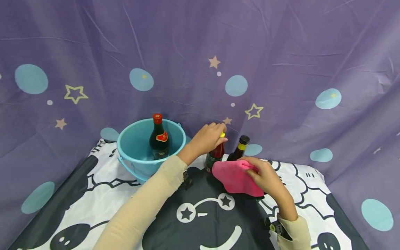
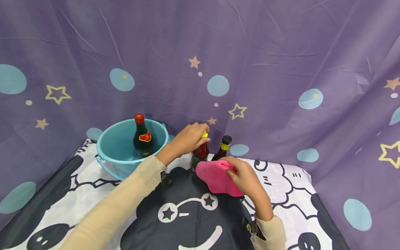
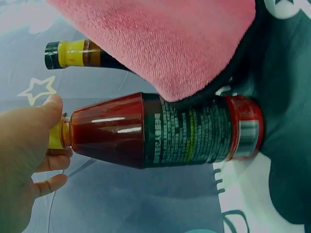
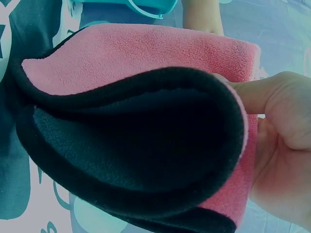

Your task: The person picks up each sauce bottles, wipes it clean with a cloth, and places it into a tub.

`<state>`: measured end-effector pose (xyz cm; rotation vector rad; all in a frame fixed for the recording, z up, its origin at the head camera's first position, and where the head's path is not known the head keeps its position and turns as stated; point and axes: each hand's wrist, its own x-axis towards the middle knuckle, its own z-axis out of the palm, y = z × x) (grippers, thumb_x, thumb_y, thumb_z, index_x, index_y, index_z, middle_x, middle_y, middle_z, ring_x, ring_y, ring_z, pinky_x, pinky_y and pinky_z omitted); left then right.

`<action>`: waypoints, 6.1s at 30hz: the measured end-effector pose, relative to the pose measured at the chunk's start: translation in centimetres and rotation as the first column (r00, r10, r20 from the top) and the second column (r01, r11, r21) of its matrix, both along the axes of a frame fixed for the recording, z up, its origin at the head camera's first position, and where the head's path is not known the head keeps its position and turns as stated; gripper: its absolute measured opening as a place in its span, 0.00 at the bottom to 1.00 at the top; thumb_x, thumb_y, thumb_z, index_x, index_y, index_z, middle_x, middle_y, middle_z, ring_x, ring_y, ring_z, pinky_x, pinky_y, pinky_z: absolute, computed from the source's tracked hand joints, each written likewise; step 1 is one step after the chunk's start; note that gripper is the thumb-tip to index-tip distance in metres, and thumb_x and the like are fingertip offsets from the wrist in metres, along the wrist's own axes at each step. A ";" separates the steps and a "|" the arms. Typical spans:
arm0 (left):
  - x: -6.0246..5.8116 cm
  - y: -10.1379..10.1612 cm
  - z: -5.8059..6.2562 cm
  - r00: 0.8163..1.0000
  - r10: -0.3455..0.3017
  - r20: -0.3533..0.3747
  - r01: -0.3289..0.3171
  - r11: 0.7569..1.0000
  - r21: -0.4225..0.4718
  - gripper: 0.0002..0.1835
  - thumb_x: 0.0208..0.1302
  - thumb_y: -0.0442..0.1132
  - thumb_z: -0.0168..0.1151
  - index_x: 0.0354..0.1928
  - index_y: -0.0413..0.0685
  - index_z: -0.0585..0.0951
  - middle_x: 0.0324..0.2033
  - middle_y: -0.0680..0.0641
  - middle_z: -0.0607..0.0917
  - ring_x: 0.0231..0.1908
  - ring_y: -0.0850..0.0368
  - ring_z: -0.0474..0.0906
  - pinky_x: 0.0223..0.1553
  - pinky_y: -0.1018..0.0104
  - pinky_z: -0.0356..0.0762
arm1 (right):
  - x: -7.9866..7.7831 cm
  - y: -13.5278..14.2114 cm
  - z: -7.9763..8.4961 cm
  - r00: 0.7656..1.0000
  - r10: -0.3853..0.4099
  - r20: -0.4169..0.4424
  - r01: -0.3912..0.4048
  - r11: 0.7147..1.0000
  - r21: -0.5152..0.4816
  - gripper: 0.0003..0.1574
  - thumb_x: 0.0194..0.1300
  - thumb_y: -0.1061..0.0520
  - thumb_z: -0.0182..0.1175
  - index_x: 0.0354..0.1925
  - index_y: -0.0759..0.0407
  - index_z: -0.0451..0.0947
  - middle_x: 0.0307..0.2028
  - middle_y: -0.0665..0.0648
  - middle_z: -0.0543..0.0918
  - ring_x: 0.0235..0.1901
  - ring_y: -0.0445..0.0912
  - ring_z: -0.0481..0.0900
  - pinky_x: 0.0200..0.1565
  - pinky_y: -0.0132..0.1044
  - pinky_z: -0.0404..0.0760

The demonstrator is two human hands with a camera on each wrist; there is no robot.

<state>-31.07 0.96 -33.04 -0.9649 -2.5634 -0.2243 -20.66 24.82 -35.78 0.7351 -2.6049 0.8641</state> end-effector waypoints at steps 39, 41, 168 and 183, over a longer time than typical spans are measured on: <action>4.9 -2.1 2.8 0.965 -0.092 -0.247 0.084 0.996 -0.042 0.11 0.75 0.44 0.59 0.45 0.43 0.79 0.34 0.45 0.79 0.37 0.53 0.73 0.41 0.64 0.78 | -0.3 0.4 -0.1 1.000 -0.005 -0.001 0.005 1.000 0.006 0.20 0.58 0.71 0.70 0.50 0.59 0.85 0.41 0.55 0.88 0.39 0.47 0.84 0.45 0.47 0.86; 5.5 -2.7 2.8 0.972 -0.116 -0.205 0.115 0.993 -0.017 0.09 0.74 0.43 0.60 0.43 0.44 0.78 0.33 0.47 0.78 0.37 0.53 0.73 0.42 0.64 0.77 | -0.4 0.3 -0.3 1.000 -0.001 0.007 0.001 1.000 0.009 0.20 0.59 0.70 0.69 0.49 0.58 0.85 0.40 0.54 0.88 0.38 0.46 0.83 0.44 0.45 0.85; 7.9 -3.5 -1.0 0.965 -0.103 -0.243 0.154 0.967 0.201 0.11 0.67 0.37 0.67 0.50 0.49 0.84 0.41 0.51 0.86 0.38 0.55 0.79 0.41 0.63 0.81 | 1.5 -7.0 -4.3 0.798 0.199 -0.569 0.052 0.918 0.393 0.16 0.56 0.68 0.60 0.44 0.59 0.76 0.40 0.59 0.78 0.35 0.51 0.76 0.30 0.40 0.81; 8.0 -3.4 -1.2 0.974 -0.104 -0.200 0.151 0.960 0.238 0.07 0.71 0.38 0.63 0.48 0.50 0.83 0.40 0.52 0.86 0.36 0.55 0.79 0.39 0.63 0.80 | 2.7 -7.3 -5.7 0.807 0.220 -0.549 0.061 0.893 0.447 0.11 0.60 0.69 0.57 0.41 0.58 0.75 0.36 0.56 0.77 0.31 0.48 0.75 0.29 0.37 0.78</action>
